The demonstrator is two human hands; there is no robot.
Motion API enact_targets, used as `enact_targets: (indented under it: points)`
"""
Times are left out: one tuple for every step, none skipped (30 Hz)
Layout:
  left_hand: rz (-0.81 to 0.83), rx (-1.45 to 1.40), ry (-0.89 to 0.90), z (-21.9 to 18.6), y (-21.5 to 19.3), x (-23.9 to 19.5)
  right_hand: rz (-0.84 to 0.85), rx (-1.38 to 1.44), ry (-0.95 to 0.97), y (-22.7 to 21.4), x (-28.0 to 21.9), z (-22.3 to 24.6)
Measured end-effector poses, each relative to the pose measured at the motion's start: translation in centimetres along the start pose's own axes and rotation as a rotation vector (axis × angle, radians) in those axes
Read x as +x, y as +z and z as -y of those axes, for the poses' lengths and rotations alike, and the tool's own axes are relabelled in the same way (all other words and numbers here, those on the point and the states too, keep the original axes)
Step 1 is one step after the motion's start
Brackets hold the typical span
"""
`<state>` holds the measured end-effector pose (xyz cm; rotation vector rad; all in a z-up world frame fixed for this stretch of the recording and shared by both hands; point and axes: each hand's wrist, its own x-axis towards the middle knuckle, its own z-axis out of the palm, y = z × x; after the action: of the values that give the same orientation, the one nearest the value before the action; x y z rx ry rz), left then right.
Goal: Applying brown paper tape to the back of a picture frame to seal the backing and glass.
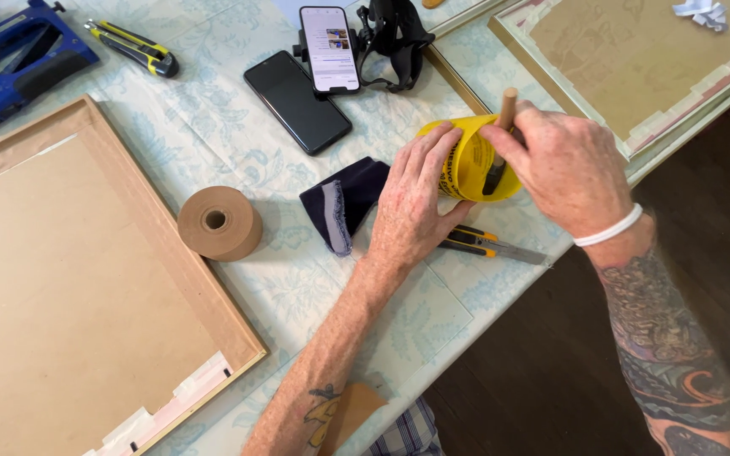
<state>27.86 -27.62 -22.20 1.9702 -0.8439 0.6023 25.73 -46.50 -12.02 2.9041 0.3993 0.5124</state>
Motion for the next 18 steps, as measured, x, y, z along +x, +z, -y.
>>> enact_targets:
  points:
    - [-0.006, -0.003, -0.018, 0.0, 0.0, 0.0, -0.034, 0.15, -0.033, -0.4, -0.1, 0.0]
    - [-0.012, -0.005, -0.04, 0.0, 0.0, -0.1, -0.066, 0.301, -0.068, -0.9, -0.1, 0.1]
    - [-0.016, -0.001, -0.044, 0.0, -0.1, 0.1, -0.066, 0.303, -0.074, -2.1, -0.8, 0.7]
    - [-0.046, -0.018, -0.072, 0.0, -0.3, 0.1, -0.214, 0.484, -0.024, -3.2, -1.5, 1.3]
    - [-0.077, -0.035, -0.099, 0.1, -0.5, 0.0, -0.362, 0.663, 0.03, -4.3, -2.2, 2.0]
    - [-0.074, -0.024, -0.118, 0.5, -0.1, 0.0, -0.349, 0.68, 0.025, -4.3, -3.7, 2.6]
    - [-0.062, -0.008, -0.155, 1.0, 0.2, -0.2, -0.416, 0.81, 0.123, -4.3, -5.1, 3.3]
    - [-0.051, 0.008, -0.192, 1.5, 0.6, -0.3, -0.476, 0.942, 0.227, -4.3, -6.5, 3.8]
    - [-0.05, 0.018, -0.212, 1.5, 0.7, -0.6, -0.46, 0.957, 0.223, -4.5, -7.6, 6.0]
    - [-0.052, 0.064, -0.216, 1.6, 0.8, -0.6, -0.517, 0.931, 0.194, -4.8, -8.6, 8.0]
    - [-0.055, 0.111, -0.221, 1.8, 0.9, -0.6, -0.575, 0.906, 0.165, -5.2, -9.6, 9.9]
    - [-0.057, 0.121, -0.232, 1.9, 1.0, -0.7, -0.568, 0.919, 0.159, -4.6, -11.3, 11.6]
    - [-0.047, 0.119, -0.231, 2.0, 1.1, -0.7, -0.419, 0.916, 0.219, -4.0, -13.1, 13.3]
    - [-0.035, 0.114, -0.226, 2.0, 1.2, -0.6, -0.275, 0.906, 0.283, -3.5, -14.9, 14.8]
    - [-0.036, 0.12, -0.232, 2.0, 1.3, -0.7, -0.27, 0.913, 0.279, -2.3, -15.9, 16.6]
    - [-0.033, 0.117, -0.238, 2.0, 1.4, -0.7, -0.298, 1.1, 0.205, -1.1, -16.9, 18.3]
    - [-0.03, 0.113, -0.244, 2.0, 1.6, -0.7, -0.324, 1.286, 0.127, 0.0, -17.9, 20.0]
    - [-0.029, 0.114, -0.245, 2.1, 1.7, -0.8, -0.323, 1.288, 0.128, 0.6, -18.4, 21.0]
